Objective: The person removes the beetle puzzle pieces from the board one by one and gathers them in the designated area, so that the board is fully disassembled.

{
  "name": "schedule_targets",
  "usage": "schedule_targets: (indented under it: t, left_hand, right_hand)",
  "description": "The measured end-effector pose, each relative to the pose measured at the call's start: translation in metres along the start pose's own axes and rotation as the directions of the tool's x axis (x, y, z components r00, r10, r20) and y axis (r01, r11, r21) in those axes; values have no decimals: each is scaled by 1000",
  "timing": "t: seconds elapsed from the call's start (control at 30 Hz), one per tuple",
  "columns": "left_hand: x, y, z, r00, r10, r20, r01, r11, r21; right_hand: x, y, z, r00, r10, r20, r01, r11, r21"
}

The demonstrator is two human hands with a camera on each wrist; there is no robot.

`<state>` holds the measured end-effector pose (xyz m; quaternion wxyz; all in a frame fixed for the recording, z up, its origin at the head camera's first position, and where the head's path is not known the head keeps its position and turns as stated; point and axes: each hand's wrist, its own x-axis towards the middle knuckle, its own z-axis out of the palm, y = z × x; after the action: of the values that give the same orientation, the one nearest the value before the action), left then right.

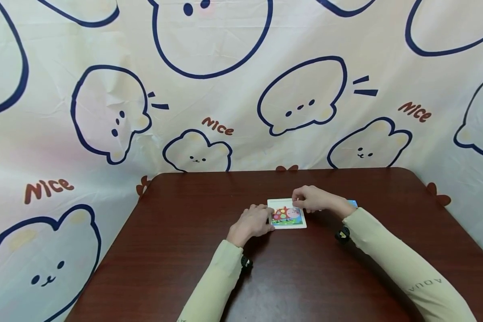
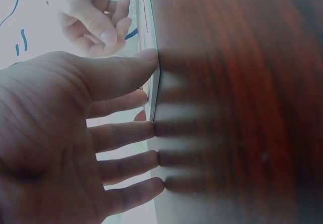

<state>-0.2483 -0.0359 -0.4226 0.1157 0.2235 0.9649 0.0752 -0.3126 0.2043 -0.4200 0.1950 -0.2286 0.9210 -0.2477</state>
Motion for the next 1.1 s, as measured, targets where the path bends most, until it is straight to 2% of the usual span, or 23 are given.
schedule_targets:
  t: [0.37,1.1]
  left_hand:
    - [2,-3,2,1000,0,3,0,1000,-9]
    - [0,-3,-5,1000,6,12,-6,1000,-1]
  right_hand:
    - [20,-26,18,993,-110,30,111,994,-15]
    - [26,-39,31,998,6,66,-1,998,-63]
